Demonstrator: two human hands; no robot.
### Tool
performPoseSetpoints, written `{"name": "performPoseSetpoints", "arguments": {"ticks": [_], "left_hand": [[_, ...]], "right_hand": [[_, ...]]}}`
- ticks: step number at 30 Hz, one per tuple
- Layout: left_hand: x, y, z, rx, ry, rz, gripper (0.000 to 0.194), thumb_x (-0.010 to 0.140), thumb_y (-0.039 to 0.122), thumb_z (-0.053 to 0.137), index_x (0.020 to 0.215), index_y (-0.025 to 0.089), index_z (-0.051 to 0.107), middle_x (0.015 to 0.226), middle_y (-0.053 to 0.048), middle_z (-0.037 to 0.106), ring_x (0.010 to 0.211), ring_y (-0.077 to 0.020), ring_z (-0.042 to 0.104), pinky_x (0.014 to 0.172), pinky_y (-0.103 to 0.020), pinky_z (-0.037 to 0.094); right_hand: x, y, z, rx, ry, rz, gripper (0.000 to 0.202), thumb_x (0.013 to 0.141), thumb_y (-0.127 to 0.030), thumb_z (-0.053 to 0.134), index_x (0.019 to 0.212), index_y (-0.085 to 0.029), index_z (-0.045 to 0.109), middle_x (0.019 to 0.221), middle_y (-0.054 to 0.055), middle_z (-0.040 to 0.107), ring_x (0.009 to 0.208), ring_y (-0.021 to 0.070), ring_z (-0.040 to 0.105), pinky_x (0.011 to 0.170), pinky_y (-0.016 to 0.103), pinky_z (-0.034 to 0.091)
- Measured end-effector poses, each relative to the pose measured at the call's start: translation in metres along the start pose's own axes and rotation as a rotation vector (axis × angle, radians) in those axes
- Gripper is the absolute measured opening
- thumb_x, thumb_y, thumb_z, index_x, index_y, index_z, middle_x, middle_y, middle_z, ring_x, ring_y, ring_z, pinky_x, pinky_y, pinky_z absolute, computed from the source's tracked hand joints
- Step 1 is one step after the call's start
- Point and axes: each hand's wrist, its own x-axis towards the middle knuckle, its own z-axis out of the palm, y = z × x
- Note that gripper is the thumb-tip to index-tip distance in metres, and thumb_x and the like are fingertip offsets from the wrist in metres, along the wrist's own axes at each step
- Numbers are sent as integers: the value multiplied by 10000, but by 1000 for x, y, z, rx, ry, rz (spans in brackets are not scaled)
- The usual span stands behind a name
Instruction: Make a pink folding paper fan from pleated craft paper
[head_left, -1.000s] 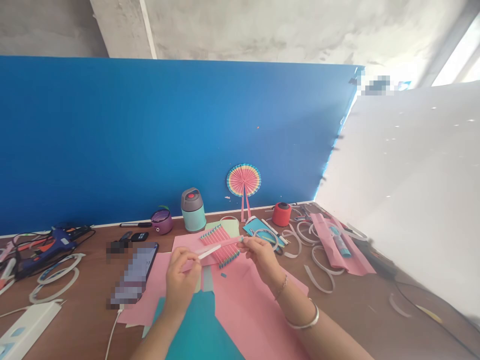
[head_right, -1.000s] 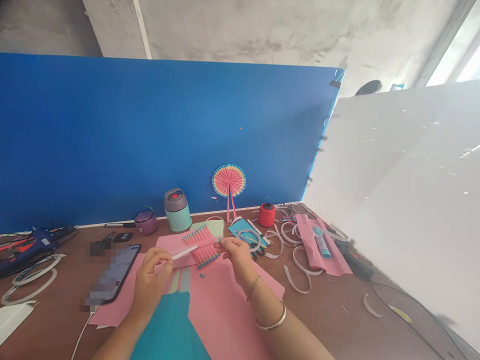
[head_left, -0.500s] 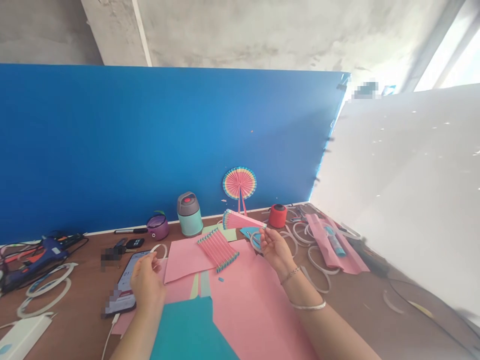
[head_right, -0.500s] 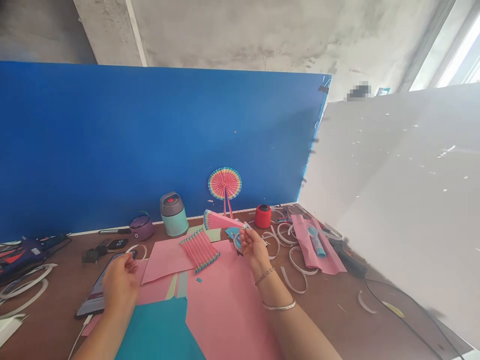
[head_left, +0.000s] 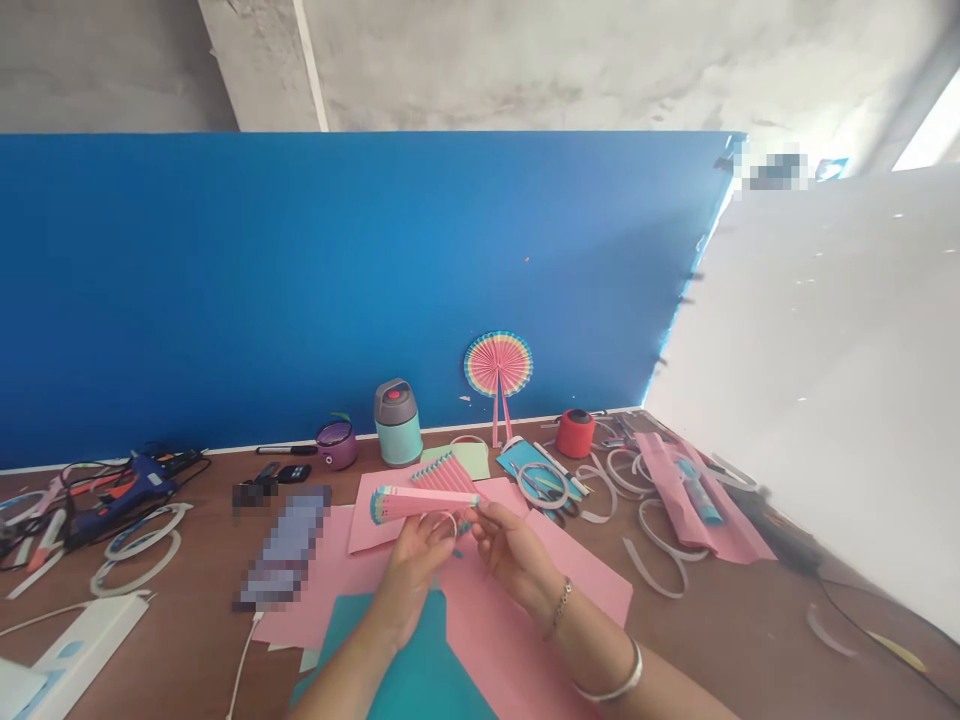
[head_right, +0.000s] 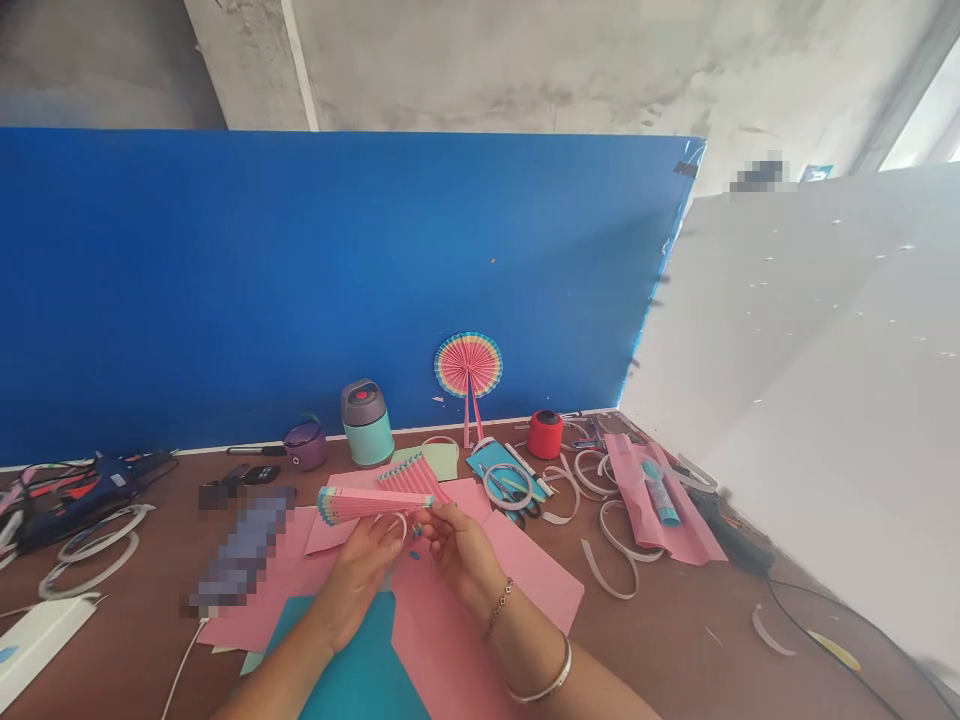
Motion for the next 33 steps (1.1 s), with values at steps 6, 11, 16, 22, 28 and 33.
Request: {"name": "performPoseSetpoints", "arguments": {"ticks": [6,11,16,22,28,33], "left_hand": [[7,5,-9,86,222,51,443,535,96,564,967,195,562,765,-3,660,659,-142,619,620,-256,462],[5,20,-20,345,498,209,186,493,173,413,646,190,518,465,76,369,408,-73,311,428,-197,236],[11,38,-33,457,539,230,239,669,313,373,669,189,577,503,38,390,469,-130,377,494,-254,320],[17,39,-45,1063,556,347,160,690,299,542,691,213,677,1097,-107,613,1199,-344,372,1037,-488,171],[12,24,-24,667,261,92,299,611,384,743,831,188,692,903,-111,670,991,-326,570,867,-404,415],[2,16,-3,46,85,45,500,671,490,722,1052,200,576,1116,-107,648,1053,-271,593,881,-394,453]], "right_hand": [[-4,-22,2,174,114,-5,65,737,-121,656,754,-139,596,694,27,693,483,56,594,417,116,463],[-3,-34,1,248,140,-34,72,799,-93,584,752,-145,566,653,19,685,448,59,586,382,116,457],[-1,-36,-1,262,153,-57,106,809,-72,556,733,-145,553,632,20,682,445,56,583,393,113,469],[0,-36,-4,254,155,-70,91,785,-77,587,731,-144,555,645,22,687,453,54,584,386,107,449],[-1,-21,0,175,84,-40,88,717,-143,678,738,-152,592,695,19,694,478,51,585,418,116,444],[-5,-5,6,65,49,0,76,680,-170,682,714,-139,621,733,49,700,514,68,583,436,145,425]]}}
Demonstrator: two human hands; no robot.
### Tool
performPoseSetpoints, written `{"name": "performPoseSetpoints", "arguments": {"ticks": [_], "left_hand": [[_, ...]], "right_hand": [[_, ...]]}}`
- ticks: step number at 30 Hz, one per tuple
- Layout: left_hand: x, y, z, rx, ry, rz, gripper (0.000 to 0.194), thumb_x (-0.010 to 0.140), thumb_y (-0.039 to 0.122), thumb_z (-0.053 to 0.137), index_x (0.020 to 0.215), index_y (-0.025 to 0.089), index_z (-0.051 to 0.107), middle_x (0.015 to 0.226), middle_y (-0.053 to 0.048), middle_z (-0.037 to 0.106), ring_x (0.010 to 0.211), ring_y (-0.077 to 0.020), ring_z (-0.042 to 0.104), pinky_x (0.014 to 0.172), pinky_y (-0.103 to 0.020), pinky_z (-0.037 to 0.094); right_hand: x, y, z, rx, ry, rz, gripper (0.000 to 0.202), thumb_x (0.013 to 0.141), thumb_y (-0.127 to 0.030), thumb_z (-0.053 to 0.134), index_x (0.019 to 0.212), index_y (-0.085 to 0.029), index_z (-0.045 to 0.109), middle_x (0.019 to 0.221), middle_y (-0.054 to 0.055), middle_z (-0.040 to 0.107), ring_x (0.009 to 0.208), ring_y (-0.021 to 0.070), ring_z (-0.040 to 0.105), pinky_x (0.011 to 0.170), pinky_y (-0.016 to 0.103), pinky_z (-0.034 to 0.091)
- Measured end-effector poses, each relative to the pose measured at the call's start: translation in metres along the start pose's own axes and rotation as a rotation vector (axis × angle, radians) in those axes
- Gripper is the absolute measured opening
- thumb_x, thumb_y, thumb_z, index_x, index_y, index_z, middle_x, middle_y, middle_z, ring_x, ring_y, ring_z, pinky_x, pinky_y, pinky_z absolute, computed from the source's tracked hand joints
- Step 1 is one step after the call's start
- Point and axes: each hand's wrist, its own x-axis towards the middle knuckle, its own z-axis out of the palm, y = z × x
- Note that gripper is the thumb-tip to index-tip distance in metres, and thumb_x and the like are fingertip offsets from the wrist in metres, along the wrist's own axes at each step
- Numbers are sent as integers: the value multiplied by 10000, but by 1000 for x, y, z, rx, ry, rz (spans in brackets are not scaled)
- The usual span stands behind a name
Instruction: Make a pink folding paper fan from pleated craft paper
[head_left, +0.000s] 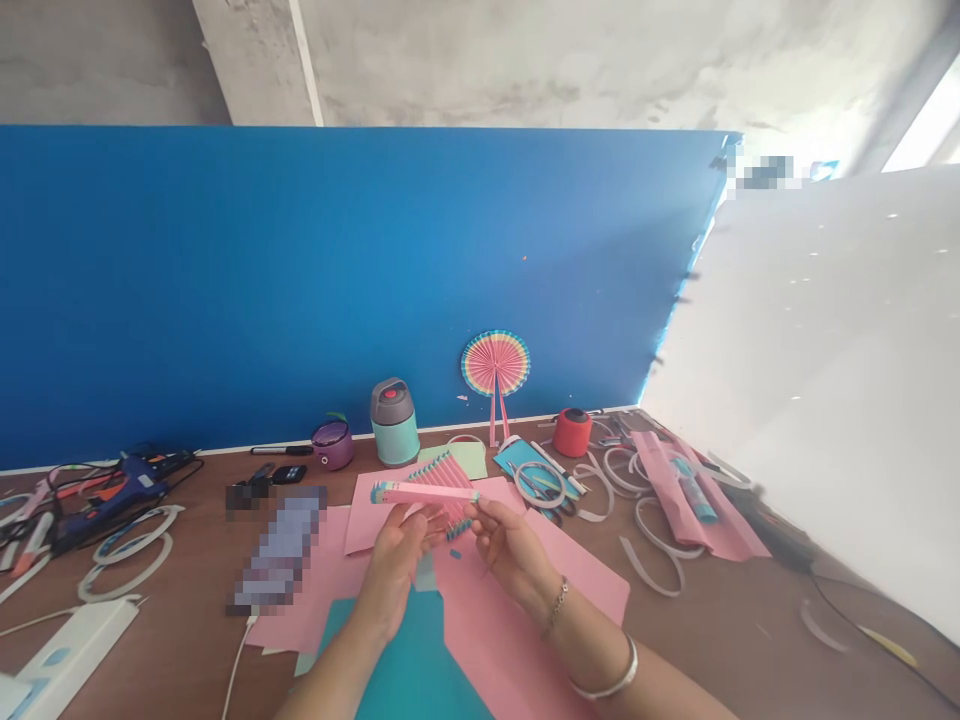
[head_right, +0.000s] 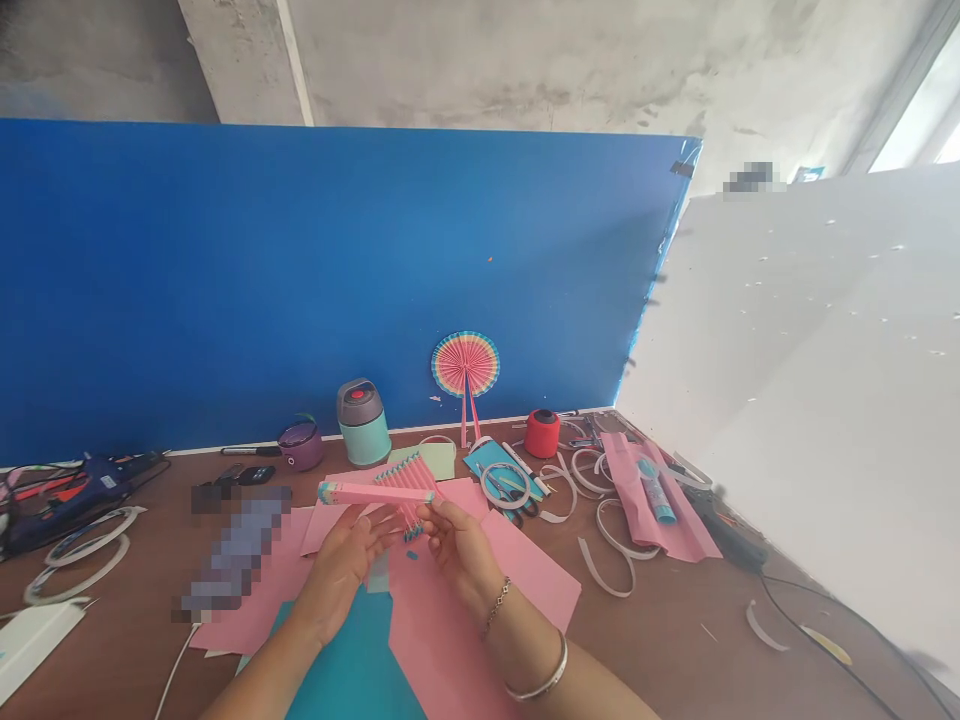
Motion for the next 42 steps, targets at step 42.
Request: {"name": "performPoseSetpoints", "arguments": {"ticks": [42], "left_hand": [[22,14,-27,-111,426,-116,99,817,173,524,875,121,585,854,-140,720,774,-221,702,673,-308,544]], "right_hand": [[55,3,59,-1971,249,-446,592,619,-417,730,1075,-96,533,1075,233,599,1063,367,511,857,420,355]]}}
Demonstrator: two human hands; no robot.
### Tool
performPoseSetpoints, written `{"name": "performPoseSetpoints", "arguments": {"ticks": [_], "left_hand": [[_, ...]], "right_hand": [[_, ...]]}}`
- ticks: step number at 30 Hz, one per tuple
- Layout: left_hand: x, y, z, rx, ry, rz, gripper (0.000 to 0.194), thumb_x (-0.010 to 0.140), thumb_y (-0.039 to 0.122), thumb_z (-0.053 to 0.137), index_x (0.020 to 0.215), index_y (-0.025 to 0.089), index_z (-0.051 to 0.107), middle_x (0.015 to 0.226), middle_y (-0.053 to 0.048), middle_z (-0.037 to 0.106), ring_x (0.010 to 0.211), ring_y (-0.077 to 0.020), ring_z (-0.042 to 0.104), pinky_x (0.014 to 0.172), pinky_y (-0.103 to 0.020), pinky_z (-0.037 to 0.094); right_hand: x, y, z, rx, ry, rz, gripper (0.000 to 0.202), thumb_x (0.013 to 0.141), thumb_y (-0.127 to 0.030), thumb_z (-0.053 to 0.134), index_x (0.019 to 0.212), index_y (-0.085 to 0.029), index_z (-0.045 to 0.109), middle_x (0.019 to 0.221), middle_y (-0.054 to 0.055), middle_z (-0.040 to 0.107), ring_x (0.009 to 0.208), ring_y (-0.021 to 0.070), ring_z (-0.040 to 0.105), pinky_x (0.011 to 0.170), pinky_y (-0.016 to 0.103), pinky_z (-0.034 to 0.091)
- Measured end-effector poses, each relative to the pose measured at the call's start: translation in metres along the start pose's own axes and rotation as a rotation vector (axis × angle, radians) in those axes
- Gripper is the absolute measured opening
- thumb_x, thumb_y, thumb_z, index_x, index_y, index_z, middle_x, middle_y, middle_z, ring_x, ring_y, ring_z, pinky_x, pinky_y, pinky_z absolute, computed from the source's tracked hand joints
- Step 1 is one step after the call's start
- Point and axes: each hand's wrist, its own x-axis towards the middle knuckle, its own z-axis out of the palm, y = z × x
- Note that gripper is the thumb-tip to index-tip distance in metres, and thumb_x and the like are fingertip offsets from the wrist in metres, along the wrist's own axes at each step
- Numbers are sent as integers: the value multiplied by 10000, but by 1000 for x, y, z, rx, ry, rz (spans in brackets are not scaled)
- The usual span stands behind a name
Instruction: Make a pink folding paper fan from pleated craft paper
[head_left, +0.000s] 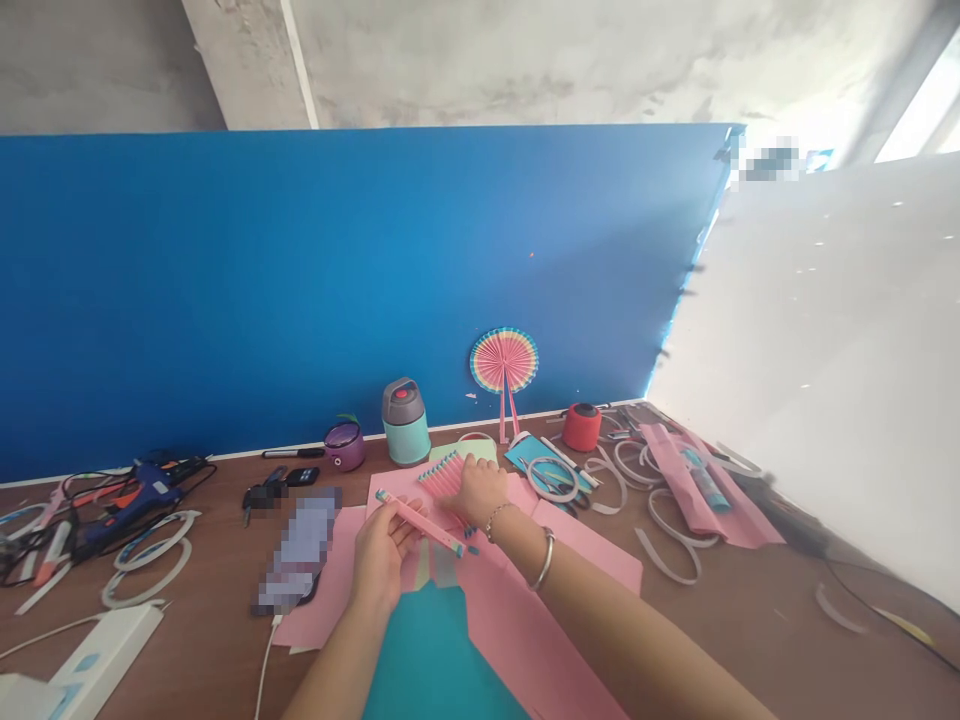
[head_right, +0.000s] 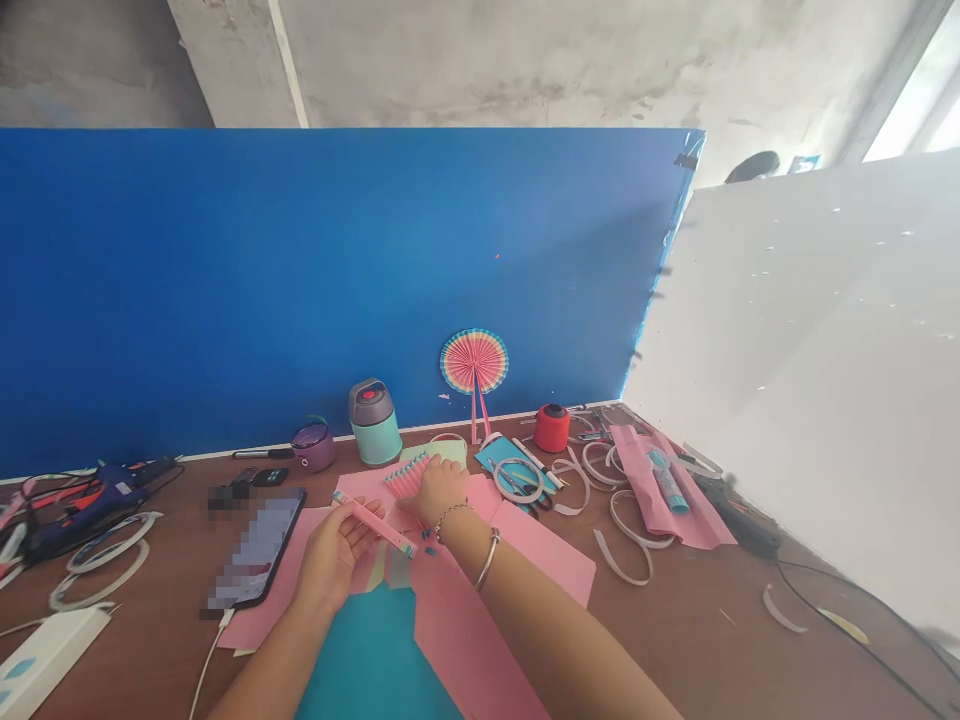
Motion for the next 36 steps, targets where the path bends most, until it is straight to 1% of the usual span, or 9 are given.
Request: {"name": "performPoseSetpoints", "arguments": {"ticks": [7,12,14,16,18,21,25,29,36], "left_hand": [[4,-8,-1,35,-22,14,120,824,189,527,887,108,588,841,-144,722,750,-216,705,680,-311,545],[1,-11,0,52,-50,15,135,817,198,547,907,106,591,866,-154,721,772,-221,705,689,-310,543],[-2,-12,2,65,-65,9,151,807,219,570,913,115,595,861,-149,723,776,-226,705,670,-303,540],[-6,-13,4,79,-85,-1,163,797,244,585,908,125,601,850,-139,725,783,-226,704,659,-292,535],[-11,-14,6,94,-114,-9,172,794,265,592,900,131,607,847,-129,726,800,-226,701,670,-289,532],[-18,-17,9,125,-153,-24,195,782,294,608,894,134,612,853,-125,727,832,-232,695,704,-298,530],[-23,-22,11,154,-203,-36,232,755,334,634,878,138,612,842,-120,727,850,-245,691,711,-303,528],[-25,-24,11,165,-262,-27,275,728,378,652,868,146,606,830,-106,726,848,-254,690,707,-308,526],[-25,-26,10,233,-249,-29,349,701,419,668,900,139,607,813,-101,725,800,-245,697,668,-296,523]], "right_hand": [[5,3,8,123,5,-15,261,658,-81,589,919,-94,598,955,214,646,952,320,583,763,356,374],[-3,20,-3,332,51,-63,279,696,-119,531,964,-160,592,837,81,669,804,221,622,632,265,383],[-13,25,-8,520,41,-65,253,717,-155,502,960,-184,563,764,24,649,688,168,622,581,236,384],[-25,31,-12,960,-67,2,166,699,-178,504,861,-184,536,717,2,624,583,138,602,532,224,379],[-37,38,-15,1322,-256,46,110,662,-199,535,767,-180,512,716,6,631,533,116,566,518,222,380],[-48,49,-17,1623,-489,47,140,606,-157,587,736,-158,533,746,13,644,545,94,541,570,230,406],[-53,58,-15,1830,-644,-3,176,562,-75,648,685,-145,543,685,-12,590,702,150,605,703,283,439],[-52,64,-16,1939,-636,-35,220,565,-48,678,699,-156,541,698,-34,572,687,142,602,786,345,442],[-46,78,-26,1931,-727,-23,134,761,-252,647,734,-158,555,789,19,624,617,104,562,702,313,457]]}}
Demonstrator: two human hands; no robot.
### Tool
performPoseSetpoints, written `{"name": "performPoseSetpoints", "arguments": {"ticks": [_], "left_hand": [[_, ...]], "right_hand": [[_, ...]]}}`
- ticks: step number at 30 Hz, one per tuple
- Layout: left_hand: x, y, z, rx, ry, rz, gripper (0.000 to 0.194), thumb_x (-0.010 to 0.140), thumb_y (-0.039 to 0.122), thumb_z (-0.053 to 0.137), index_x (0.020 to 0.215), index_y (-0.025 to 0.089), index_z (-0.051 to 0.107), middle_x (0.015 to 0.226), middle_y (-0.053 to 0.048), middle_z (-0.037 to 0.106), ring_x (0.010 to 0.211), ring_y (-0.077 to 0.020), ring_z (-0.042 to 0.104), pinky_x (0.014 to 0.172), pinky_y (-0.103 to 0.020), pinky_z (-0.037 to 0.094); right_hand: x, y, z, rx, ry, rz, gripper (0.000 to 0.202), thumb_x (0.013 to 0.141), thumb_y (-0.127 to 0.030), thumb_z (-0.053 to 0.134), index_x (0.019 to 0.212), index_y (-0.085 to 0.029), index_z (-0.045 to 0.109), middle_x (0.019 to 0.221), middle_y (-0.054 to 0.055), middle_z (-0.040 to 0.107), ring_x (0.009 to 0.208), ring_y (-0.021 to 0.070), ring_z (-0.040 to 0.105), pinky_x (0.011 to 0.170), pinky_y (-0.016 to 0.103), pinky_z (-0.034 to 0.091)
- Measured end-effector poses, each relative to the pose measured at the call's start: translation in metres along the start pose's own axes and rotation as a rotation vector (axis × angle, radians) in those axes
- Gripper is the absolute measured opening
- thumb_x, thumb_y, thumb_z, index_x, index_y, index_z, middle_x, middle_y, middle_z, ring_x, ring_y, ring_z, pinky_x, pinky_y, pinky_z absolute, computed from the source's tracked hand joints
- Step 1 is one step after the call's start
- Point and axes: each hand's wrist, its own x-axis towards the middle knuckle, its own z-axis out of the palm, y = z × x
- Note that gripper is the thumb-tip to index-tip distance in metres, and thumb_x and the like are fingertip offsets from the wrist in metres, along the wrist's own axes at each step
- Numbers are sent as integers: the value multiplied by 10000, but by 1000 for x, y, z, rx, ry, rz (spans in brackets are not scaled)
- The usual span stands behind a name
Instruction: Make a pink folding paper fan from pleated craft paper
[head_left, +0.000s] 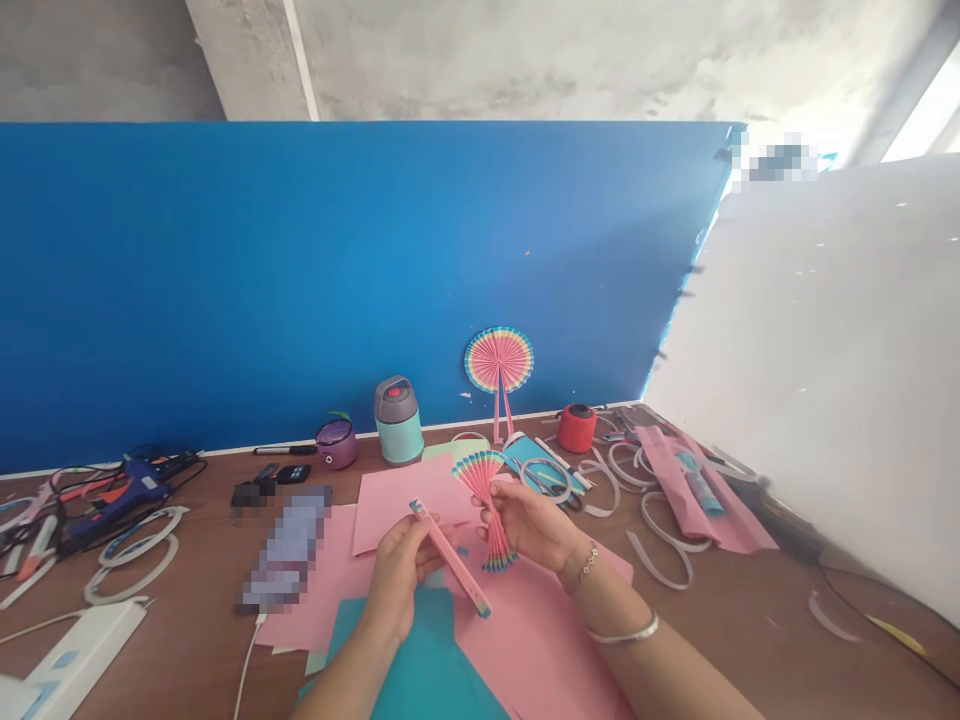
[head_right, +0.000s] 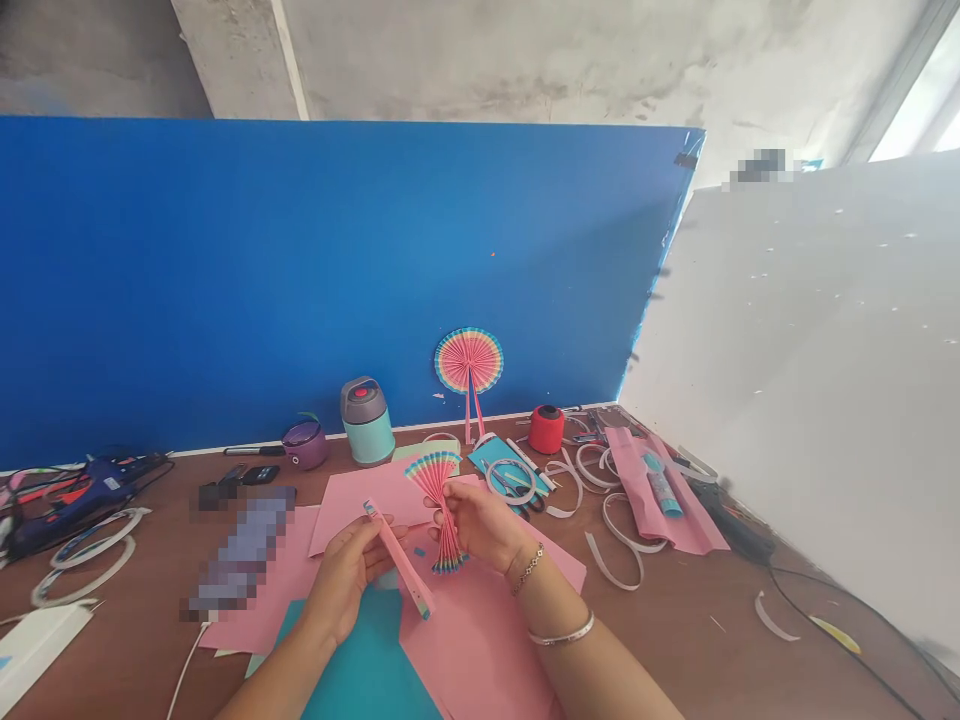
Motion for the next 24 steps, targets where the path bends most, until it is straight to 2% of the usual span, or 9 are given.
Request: {"name": "performPoseSetpoints", "arguments": {"ticks": [3,6,10,13,16,18,21,24], "left_hand": [[1,0,-1,10,16,2,338,710,407,662,908,138,606,827,-103,725,800,-238,696,675,-294,523],[0,2,-1,10,19,21,309,719,390,654,893,138,613,866,-111,724,839,-235,688,679,-287,525],[0,2,-1,-1,24,37,302,707,393,660,860,136,618,879,-118,720,852,-241,682,653,-283,527],[0,2,0,-3,19,41,320,687,404,677,851,135,623,869,-117,718,826,-242,684,652,-293,529],[-2,4,2,27,16,40,328,679,421,680,838,139,630,860,-104,715,803,-235,682,662,-302,532],[-4,4,3,48,19,45,327,681,434,673,832,146,635,847,-87,710,789,-226,678,663,-302,532],[-5,4,3,69,23,82,331,686,454,662,815,150,641,813,-63,691,782,-215,663,640,-289,528],[-8,4,4,85,19,118,338,697,470,653,814,152,650,788,-47,662,776,-200,635,625,-279,525]], "right_hand": [[-4,-3,-1,-113,-29,-23,139,718,-191,705,749,-130,584,751,32,635,658,131,605,694,305,468],[-7,-5,-4,-179,-113,13,158,683,-149,730,776,-105,610,721,29,625,701,165,639,706,318,486],[-9,-8,-10,-209,-222,86,193,706,-178,714,849,-90,619,747,32,615,698,166,651,663,283,495],[-8,-7,-12,-206,-246,96,200,705,-158,698,877,-92,618,770,31,608,685,150,647,643,261,490],[-7,-6,-10,-166,-238,88,135,700,-126,653,828,-106,613,792,18,595,591,95,596,575,224,461],[-7,-5,-6,-150,-271,129,62,737,-160,600,753,-100,603,692,6,570,509,64,514,526,201,421],[-9,-5,3,-130,-299,195,199,833,-253,522,708,-107,575,556,-18,497,462,55,427,493,186,376],[-12,-1,16,-127,-265,187,217,881,-322,518,799,-125,555,574,-23,514,437,48,413,456,174,347]]}}
